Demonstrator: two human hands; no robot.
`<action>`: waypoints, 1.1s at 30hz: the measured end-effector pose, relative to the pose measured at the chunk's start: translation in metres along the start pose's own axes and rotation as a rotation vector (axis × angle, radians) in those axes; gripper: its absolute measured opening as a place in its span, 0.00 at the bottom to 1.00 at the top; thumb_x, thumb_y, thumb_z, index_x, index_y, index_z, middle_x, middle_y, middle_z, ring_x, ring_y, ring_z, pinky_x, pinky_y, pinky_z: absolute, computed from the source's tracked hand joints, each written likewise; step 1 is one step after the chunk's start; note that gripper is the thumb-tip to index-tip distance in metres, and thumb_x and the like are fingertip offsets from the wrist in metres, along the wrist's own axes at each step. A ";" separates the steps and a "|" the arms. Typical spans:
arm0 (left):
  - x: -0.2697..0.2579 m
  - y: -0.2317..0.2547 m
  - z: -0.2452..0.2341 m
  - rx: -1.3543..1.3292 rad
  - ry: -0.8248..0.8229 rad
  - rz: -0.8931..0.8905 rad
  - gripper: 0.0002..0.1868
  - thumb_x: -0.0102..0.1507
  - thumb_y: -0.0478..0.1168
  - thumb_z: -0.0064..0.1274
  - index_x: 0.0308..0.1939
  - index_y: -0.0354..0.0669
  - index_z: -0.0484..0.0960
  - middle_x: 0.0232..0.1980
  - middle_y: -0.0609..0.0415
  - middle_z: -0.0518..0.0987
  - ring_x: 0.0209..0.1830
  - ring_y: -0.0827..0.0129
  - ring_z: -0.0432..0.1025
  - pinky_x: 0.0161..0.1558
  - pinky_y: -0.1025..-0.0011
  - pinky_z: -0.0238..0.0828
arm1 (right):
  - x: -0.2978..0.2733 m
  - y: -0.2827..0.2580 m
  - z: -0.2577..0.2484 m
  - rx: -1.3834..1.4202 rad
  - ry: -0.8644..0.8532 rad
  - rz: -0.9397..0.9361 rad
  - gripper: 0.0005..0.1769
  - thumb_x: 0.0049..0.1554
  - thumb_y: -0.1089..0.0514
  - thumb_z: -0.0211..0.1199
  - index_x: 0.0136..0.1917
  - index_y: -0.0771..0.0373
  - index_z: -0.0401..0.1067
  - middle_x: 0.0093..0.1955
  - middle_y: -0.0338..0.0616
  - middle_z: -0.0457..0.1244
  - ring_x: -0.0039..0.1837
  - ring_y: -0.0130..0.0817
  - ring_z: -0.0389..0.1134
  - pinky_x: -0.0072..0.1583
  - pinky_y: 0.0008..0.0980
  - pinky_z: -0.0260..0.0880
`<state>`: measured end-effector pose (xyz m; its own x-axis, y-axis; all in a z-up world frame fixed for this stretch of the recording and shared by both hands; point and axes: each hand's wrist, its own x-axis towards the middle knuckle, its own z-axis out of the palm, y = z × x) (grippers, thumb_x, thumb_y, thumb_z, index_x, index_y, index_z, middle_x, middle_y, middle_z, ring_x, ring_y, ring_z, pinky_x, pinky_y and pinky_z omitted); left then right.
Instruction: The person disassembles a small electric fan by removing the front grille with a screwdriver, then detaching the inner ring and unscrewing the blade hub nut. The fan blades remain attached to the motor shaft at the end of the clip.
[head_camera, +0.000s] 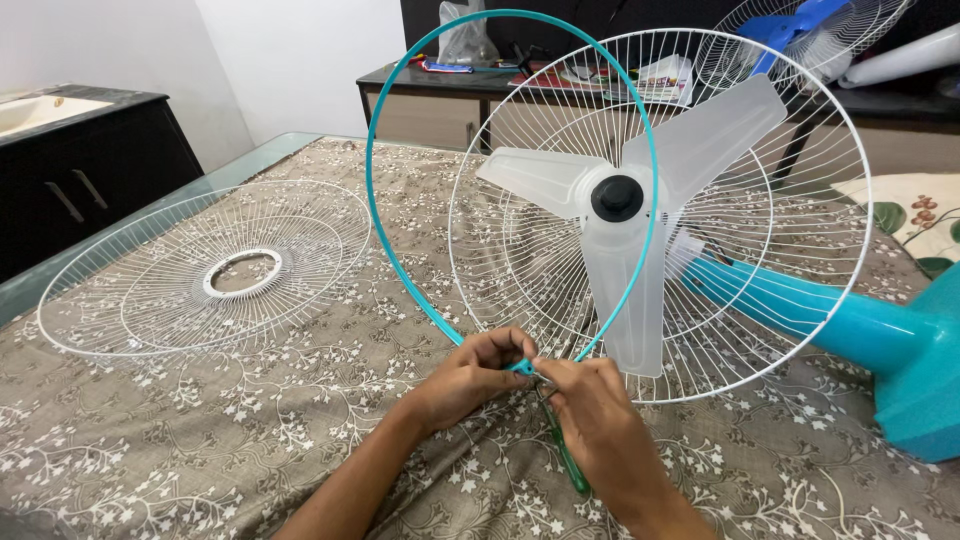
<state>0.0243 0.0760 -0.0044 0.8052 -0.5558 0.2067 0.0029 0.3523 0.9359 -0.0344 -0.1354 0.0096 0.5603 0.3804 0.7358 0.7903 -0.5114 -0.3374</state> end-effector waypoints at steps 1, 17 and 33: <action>0.001 0.001 0.000 0.006 0.007 -0.003 0.13 0.61 0.21 0.47 0.46 0.39 0.74 0.46 0.55 0.78 0.49 0.71 0.74 0.55 0.72 0.74 | 0.001 0.000 0.000 0.040 0.045 -0.015 0.26 0.56 0.66 0.63 0.67 0.57 0.66 0.57 0.40 0.67 0.59 0.39 0.67 0.55 0.36 0.73; -0.003 -0.004 -0.001 -0.042 -0.044 0.030 0.14 0.58 0.20 0.49 0.43 0.40 0.77 0.46 0.56 0.76 0.49 0.73 0.72 0.51 0.75 0.72 | -0.002 0.000 0.000 -0.088 0.018 -0.022 0.13 0.50 0.66 0.68 0.51 0.63 0.76 0.57 0.42 0.69 0.57 0.40 0.68 0.53 0.37 0.73; -0.005 0.000 -0.001 0.026 -0.113 0.041 0.15 0.57 0.19 0.53 0.44 0.39 0.79 0.46 0.56 0.78 0.52 0.71 0.74 0.55 0.72 0.76 | -0.002 -0.006 -0.013 0.093 0.086 -0.096 0.17 0.52 0.69 0.67 0.55 0.67 0.77 0.60 0.49 0.68 0.59 0.43 0.74 0.56 0.35 0.77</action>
<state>0.0207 0.0796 -0.0053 0.7325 -0.6231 0.2743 -0.0451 0.3576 0.9328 -0.0438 -0.1431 0.0176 0.4613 0.3548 0.8132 0.8609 -0.4007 -0.3136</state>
